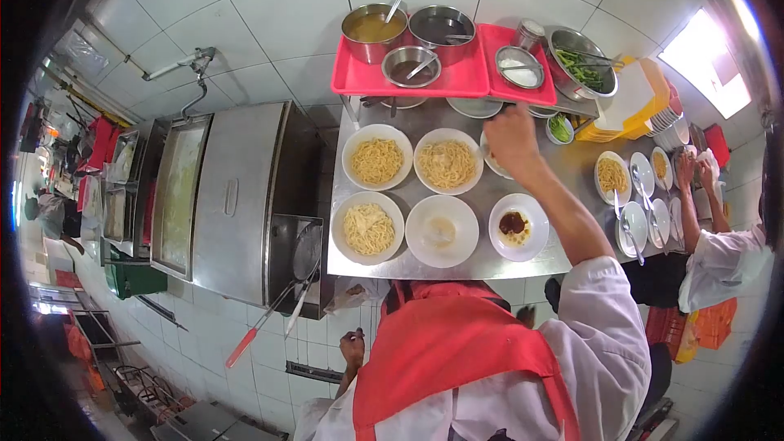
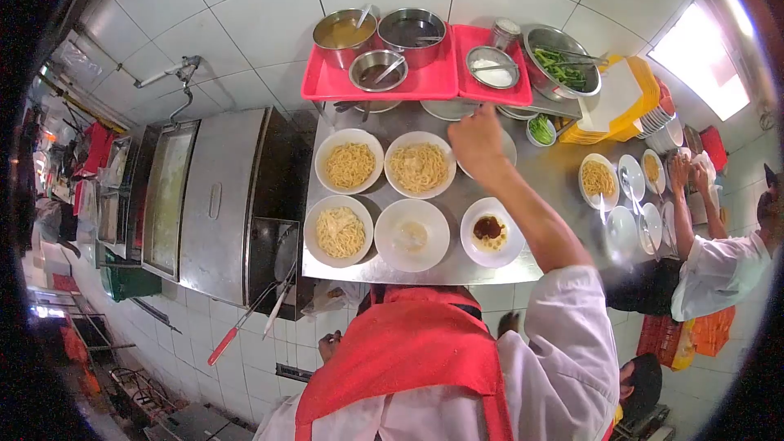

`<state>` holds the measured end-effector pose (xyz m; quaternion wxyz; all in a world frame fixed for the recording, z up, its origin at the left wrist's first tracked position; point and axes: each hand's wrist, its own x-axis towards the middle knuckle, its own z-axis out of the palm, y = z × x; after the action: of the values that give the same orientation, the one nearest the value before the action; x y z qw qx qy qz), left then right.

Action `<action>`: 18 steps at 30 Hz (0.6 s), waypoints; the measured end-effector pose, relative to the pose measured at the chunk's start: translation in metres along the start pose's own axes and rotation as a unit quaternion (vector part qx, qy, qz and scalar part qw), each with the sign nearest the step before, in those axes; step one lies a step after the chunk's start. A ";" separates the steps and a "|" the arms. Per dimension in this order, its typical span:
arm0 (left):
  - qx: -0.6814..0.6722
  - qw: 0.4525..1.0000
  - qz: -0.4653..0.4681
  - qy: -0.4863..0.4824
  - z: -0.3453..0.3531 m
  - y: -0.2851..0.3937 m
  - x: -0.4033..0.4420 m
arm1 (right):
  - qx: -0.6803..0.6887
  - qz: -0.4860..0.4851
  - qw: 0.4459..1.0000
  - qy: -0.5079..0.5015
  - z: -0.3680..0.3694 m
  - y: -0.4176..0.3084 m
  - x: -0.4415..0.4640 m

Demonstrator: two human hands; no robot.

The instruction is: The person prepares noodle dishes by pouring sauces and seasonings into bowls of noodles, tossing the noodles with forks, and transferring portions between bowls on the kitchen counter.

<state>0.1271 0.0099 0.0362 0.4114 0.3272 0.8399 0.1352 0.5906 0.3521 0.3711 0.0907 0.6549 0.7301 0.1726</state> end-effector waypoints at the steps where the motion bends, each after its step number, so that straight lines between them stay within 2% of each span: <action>1: -0.026 1.000 0.003 0.013 0.001 0.002 0.002 | 0.098 -0.015 0.995 -0.005 0.043 -0.004 0.001; 2: -0.031 0.999 0.005 0.015 -0.001 0.005 0.003 | 0.195 -0.032 0.980 -0.007 0.070 -0.004 0.004; 3: -0.041 0.998 0.031 0.035 -0.001 0.008 0.003 | 0.190 -0.037 0.981 0.000 0.096 0.001 0.005; 4: -0.052 0.996 0.054 0.056 0.004 0.009 0.002 | 0.397 0.019 0.916 -0.054 0.114 0.006 0.000; 5: -0.057 0.996 0.049 0.057 0.004 0.013 -0.006 | 0.584 0.076 0.800 -0.115 0.118 0.009 -0.005; 6: -0.042 0.998 0.038 0.040 0.000 0.017 -0.013 | 0.584 0.073 0.800 -0.119 0.124 0.014 -0.007; 8: -0.024 0.999 0.027 0.024 0.005 0.008 -0.014 | 0.660 0.067 0.745 -0.070 0.108 0.021 -0.010; 9: -0.055 0.998 0.006 0.020 0.012 -0.004 -0.013 | 0.662 0.070 0.743 -0.072 0.093 0.024 -0.012; 10: -0.086 0.996 -0.015 0.016 0.017 -0.016 -0.010 | 0.448 0.035 0.888 -0.095 0.055 0.026 -0.011; 11: -0.019 0.999 -0.022 0.014 0.012 -0.011 -0.014 | 0.201 -0.005 0.973 -0.111 0.024 0.028 -0.009; 12: -0.017 1.000 -0.020 0.014 0.006 -0.005 -0.018 | 0.202 -0.003 0.973 -0.111 0.005 0.028 -0.007; 14: 0.018 0.998 -0.067 -0.003 -0.013 0.038 -0.039 | 0.059 -0.005 0.997 0.046 -0.019 0.024 -0.003; 15: 0.018 0.998 -0.066 -0.003 -0.003 0.021 -0.027 | 0.059 -0.005 0.997 0.045 -0.020 0.017 0.003; 17: -0.025 0.999 -0.007 0.033 0.011 -0.019 -0.002 | 0.033 -0.017 0.999 0.004 -0.013 0.001 0.007; 18: -0.023 0.999 -0.005 0.032 0.007 -0.019 -0.001 | 0.033 -0.014 0.999 0.002 0.015 -0.002 0.003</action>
<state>0.1245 -0.0052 0.0227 0.3922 0.3091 0.8510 0.1629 0.5937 0.3565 0.3572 0.0696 0.6466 0.7450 0.1485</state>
